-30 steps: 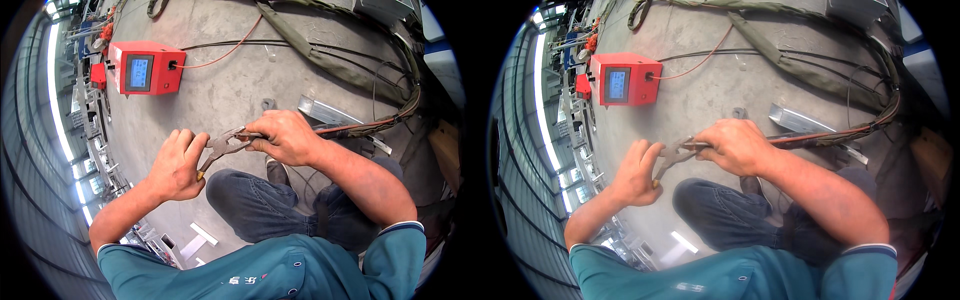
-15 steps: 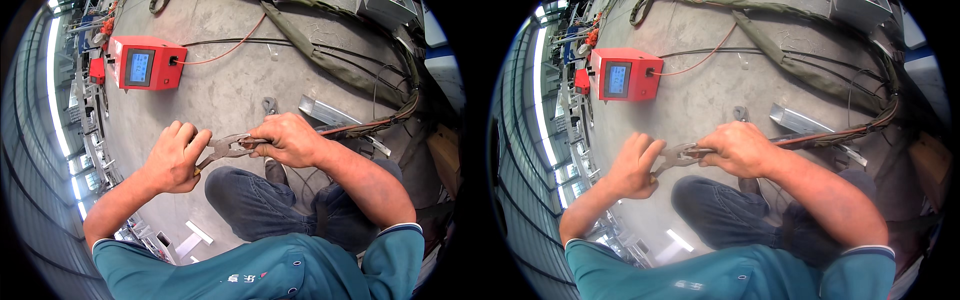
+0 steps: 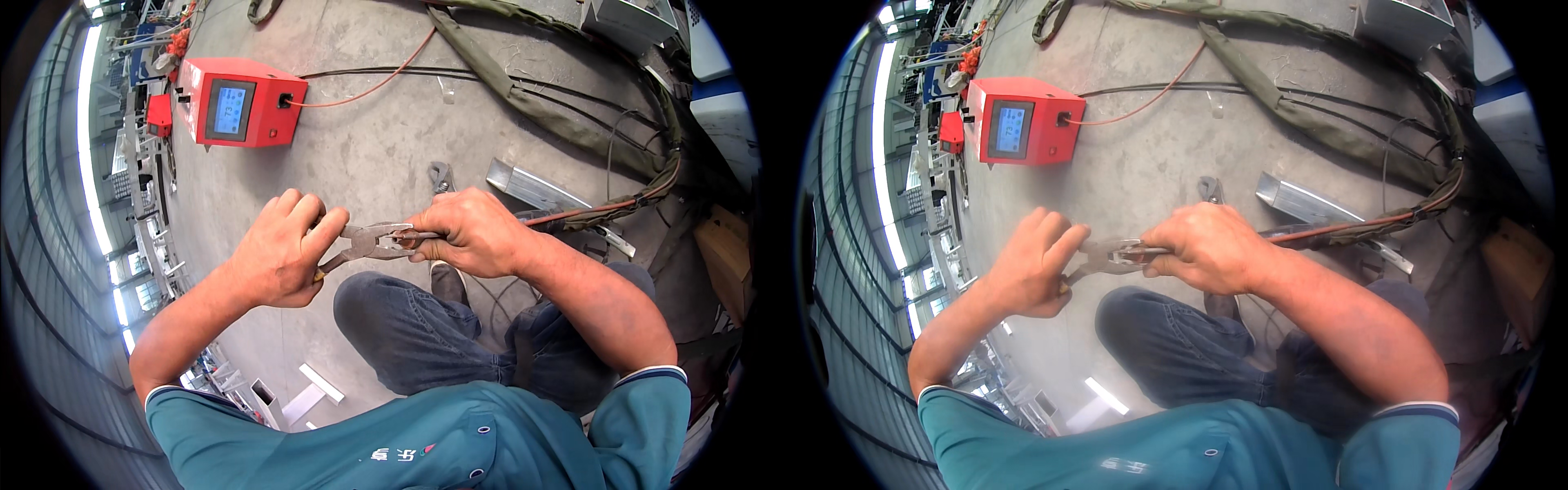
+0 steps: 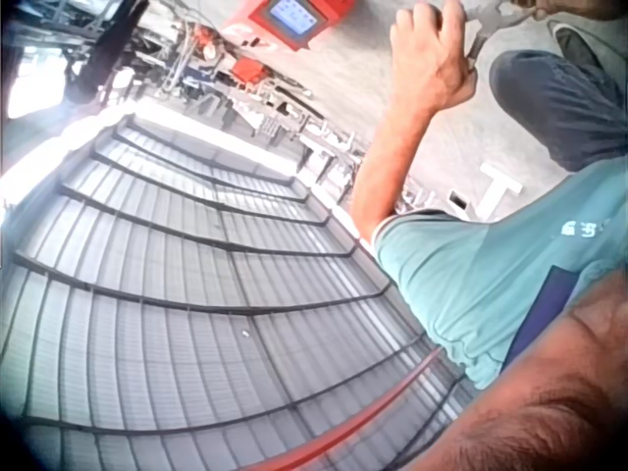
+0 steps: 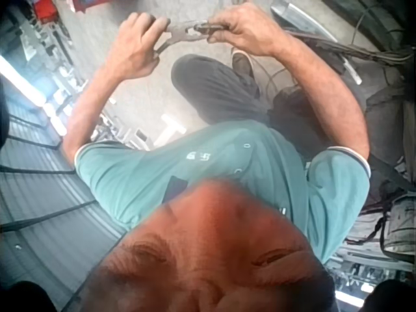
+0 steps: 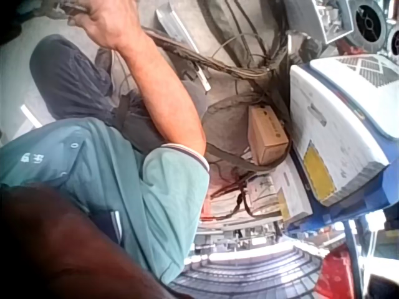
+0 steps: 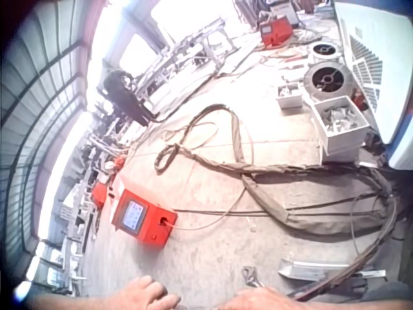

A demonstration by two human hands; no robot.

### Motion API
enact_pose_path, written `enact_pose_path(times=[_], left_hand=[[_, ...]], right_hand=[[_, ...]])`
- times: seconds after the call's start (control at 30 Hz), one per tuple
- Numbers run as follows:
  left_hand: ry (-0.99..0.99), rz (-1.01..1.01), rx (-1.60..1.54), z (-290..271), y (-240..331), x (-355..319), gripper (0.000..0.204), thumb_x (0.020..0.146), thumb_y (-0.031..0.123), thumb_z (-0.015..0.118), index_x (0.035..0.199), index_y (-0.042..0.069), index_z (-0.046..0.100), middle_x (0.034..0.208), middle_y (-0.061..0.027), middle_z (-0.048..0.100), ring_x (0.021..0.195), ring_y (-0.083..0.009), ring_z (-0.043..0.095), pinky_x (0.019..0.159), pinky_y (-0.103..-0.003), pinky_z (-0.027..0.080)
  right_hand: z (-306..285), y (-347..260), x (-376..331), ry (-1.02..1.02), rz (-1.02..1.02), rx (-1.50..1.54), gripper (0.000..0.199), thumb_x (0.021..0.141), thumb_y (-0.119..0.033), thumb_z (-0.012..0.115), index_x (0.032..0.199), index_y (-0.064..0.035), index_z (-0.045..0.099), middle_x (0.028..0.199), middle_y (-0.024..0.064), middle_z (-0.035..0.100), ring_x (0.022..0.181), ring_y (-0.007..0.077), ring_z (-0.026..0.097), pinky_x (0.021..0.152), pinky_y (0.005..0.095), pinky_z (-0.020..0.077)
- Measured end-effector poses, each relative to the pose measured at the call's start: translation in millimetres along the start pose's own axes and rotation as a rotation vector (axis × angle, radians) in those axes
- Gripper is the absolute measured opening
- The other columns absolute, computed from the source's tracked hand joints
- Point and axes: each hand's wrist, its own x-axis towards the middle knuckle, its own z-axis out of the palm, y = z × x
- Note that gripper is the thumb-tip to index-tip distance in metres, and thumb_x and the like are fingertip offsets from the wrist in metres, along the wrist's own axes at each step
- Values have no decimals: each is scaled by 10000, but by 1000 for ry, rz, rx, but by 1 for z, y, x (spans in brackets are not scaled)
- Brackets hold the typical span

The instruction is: The person sits on the floor and uses a welding torch to join metal parts. They adjust the welding machine settings on a touchscreen and use pliers and a wrench to secure connections.

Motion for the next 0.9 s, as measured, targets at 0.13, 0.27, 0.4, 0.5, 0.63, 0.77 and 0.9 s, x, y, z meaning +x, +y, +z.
enact_pose_path(times=[0.13,0.27,0.4,0.5,0.63,0.77,0.9], left_hand=[[5,-5,19,0,1,-1,730,556,57,734,1265,48,560,989,-133,478,859,-319,466,738,-431,412],[8,-4,16,-1,0,0,735,557,51,729,1272,49,561,993,-132,478,864,-323,466,745,-432,414],[45,-6,-14,-1,-2,2,741,553,49,721,1277,51,560,998,-131,478,867,-329,464,749,-439,413],[50,-6,-28,-3,-3,2,776,528,28,701,1288,29,539,1032,-163,497,890,-379,487,755,-475,428],[37,-22,-24,-5,-4,-1,795,518,13,687,1297,17,529,1059,-185,516,909,-408,504,767,-495,440],[66,-25,-22,-4,-5,-3,769,532,48,715,1284,57,557,999,-132,491,864,-338,465,744,-445,410],[85,-16,-19,-5,-3,-2,759,531,46,712,1275,56,559,987,-131,490,859,-337,465,741,-448,411]], right_hand=[[2,2,-2,8,-21,28,287,900,-332,755,1124,-156,779,898,122,733,925,340,692,782,485,543],[0,2,-2,2,-8,21,294,901,-332,753,1129,-149,778,898,133,731,919,349,691,785,482,538],[-4,2,0,50,-57,36,332,864,-294,789,1139,-110,769,898,143,729,933,357,690,804,474,538],[-8,2,1,152,-133,75,454,788,-200,882,1199,-64,746,1008,81,776,936,301,700,823,415,556],[-9,8,-2,189,-140,7,537,739,-191,907,1229,-57,733,1086,92,763,1005,311,688,873,422,548],[-5,7,-6,145,-60,-10,479,760,-232,869,1208,-113,747,1040,77,751,1023,308,665,884,426,539],[0,7,-2,112,-9,48,333,811,-254,826,1126,-152,786,988,50,752,977,295,653,862,419,533]])
